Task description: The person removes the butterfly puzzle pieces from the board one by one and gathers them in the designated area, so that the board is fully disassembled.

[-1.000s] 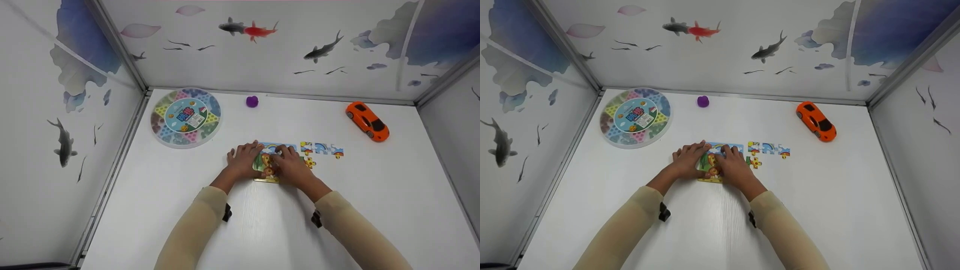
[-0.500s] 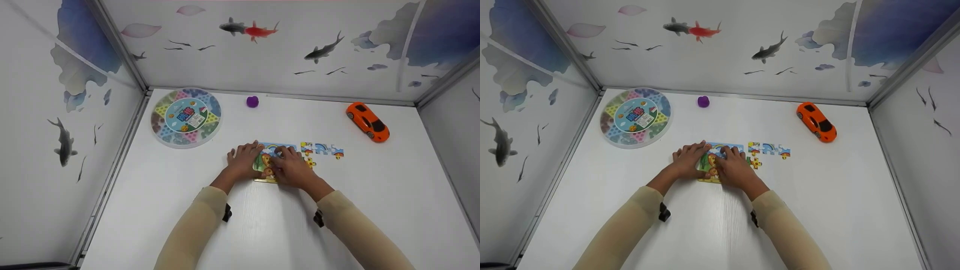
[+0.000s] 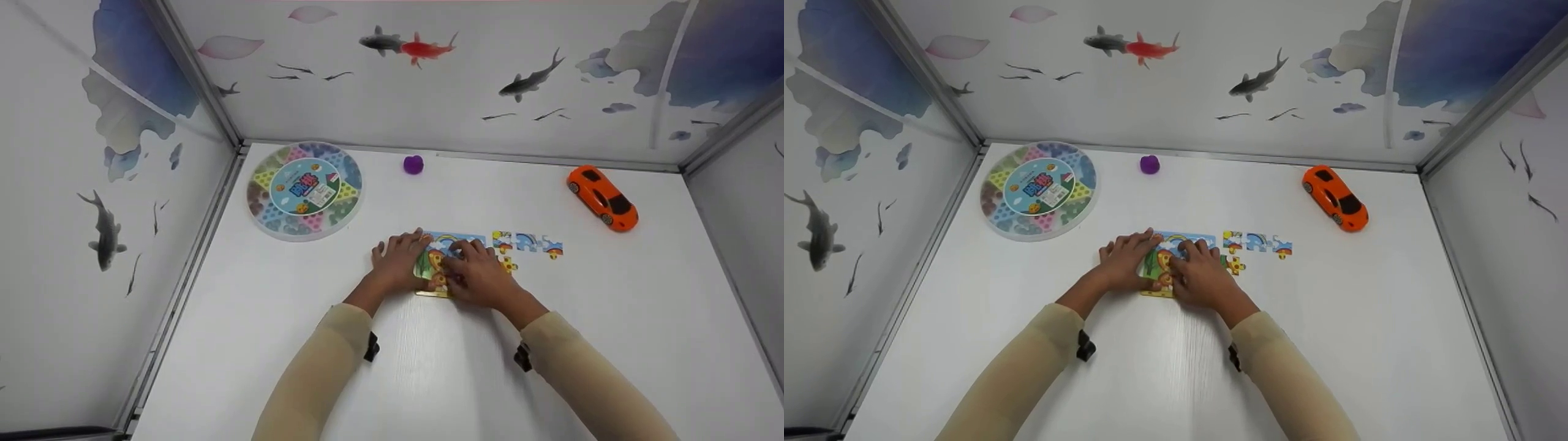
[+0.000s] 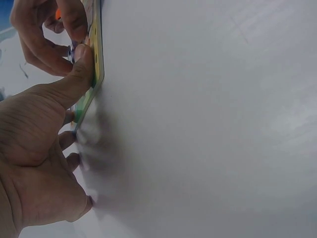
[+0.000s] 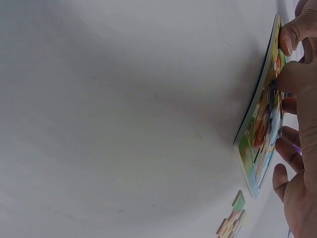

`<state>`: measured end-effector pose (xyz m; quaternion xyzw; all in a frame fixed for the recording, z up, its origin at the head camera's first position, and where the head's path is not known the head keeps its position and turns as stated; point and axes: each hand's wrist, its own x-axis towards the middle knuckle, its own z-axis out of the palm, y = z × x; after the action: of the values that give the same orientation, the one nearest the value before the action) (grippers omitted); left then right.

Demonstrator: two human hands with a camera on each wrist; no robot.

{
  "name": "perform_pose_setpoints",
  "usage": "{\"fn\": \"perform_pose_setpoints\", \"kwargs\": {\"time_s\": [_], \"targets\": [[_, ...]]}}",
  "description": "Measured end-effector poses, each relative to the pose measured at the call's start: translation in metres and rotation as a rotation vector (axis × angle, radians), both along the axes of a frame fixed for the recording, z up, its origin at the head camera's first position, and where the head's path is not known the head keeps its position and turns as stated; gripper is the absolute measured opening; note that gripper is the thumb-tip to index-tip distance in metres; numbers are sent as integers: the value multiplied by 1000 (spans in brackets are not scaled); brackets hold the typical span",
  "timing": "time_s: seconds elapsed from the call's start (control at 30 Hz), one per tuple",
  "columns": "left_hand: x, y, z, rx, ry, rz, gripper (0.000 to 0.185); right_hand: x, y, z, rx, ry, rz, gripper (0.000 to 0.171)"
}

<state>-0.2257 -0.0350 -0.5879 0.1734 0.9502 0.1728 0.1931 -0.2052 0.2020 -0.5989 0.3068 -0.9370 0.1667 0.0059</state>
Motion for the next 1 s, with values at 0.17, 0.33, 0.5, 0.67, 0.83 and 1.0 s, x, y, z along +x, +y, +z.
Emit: {"fn": "perform_pose_setpoints", "kwargs": {"time_s": [0.17, 0.33, 0.5, 0.67, 0.83, 1.0], "targets": [[0, -1, 0, 8, 5, -4, 104, 0, 2, 0, 0, 54, -8, 28], [0, -1, 1, 21, -3, -5, 104, 1, 6, 1, 6, 53, -26, 26], [1, -1, 3, 24, -2, -6, 104, 1, 12, 3, 21, 4, -57, 24], [0, -1, 1, 21, 4, -6, 105, 2, 20, 5, 22, -45, -91, 23], [-1, -1, -1, 28, 8, -7, 104, 3, 30, 7, 28, -66, -111, 22], [0, -2, -2, 31, 7, -9, 104, 4, 40, 8, 21, -100, -143, 23]]}}
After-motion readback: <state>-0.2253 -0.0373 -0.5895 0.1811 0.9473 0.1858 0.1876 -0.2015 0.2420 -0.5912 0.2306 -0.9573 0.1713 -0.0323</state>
